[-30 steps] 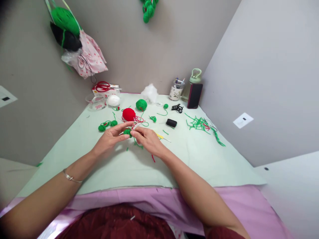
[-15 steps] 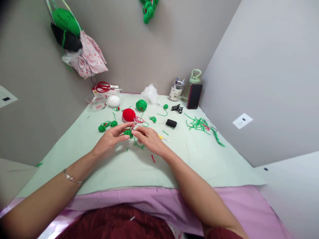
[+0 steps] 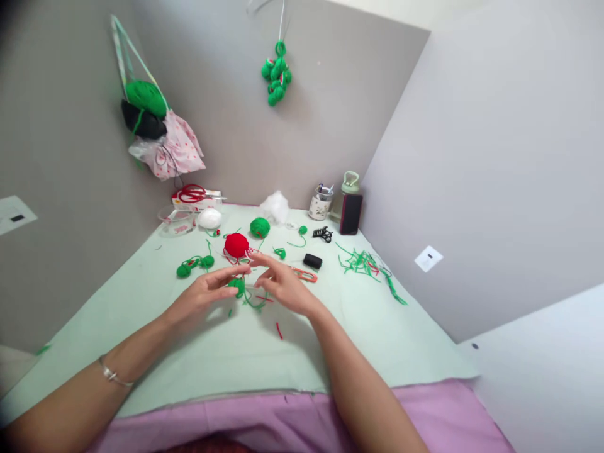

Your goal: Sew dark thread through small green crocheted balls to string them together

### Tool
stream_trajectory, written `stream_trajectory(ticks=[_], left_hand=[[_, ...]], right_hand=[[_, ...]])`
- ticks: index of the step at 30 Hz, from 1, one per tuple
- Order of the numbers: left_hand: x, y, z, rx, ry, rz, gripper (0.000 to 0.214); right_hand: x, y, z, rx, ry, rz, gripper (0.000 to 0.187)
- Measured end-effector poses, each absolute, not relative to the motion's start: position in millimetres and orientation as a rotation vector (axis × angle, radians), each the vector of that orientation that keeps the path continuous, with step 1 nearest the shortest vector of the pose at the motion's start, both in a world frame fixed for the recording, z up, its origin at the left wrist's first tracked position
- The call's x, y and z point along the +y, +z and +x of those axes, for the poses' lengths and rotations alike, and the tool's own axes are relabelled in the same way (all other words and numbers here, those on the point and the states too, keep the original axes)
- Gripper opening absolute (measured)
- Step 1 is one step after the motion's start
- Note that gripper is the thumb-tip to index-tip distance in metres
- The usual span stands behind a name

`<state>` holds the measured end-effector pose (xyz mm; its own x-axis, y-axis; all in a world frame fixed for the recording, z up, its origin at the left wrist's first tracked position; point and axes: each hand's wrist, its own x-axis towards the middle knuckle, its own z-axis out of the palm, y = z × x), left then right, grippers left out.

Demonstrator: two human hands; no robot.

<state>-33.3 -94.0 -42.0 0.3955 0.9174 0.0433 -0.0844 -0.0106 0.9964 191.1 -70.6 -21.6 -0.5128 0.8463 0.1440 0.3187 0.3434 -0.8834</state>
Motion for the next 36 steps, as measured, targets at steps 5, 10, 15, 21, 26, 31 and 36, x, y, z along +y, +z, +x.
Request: stream_trajectory(ticks=[5,10,15,21,26,31,36], left_hand=[[-94.4,-42.6,-31.3,0.79,0.909,1.289,0.048],[-93.7,-41.9,-33.0,0.832,0.917,1.329,0.046],[-88.1,-48.0,-35.4,0.998,0.951,1.476,0.04],[-84.9,-59.1,-33.9,1.294,1.241,1.865,0.022],[-88.5,-63.0,-28.7,1.182,1.231,1.893,0.016],[-88.0,-63.2,-28.9,1.147,1.213,1.925,0.018],[-85.9,-61.8,-32.2,1.134,1.174,1.948,0.02]], right_hand=[[-80.9,-26.3,174.1,-1.936,1.114,-0.995,0.035],[-69.1,-36.4,177.3,-1.76,1.121,-1.142,0.011],[-56.8,-42.9,185.4,-1.758,0.959,-1.27,0.015],[-58.7,-43.6,184.6,-1.834,0.864,-1.311,0.014],[-74.2,-43.1,170.2,-2.02,0.798,-1.209,0.013],[-83.6,-43.9,160.7,-2.079,0.794,-1.19,0.013],[-83.0,-44.0,161.8,-2.058,0.819,-1.203,0.012]])
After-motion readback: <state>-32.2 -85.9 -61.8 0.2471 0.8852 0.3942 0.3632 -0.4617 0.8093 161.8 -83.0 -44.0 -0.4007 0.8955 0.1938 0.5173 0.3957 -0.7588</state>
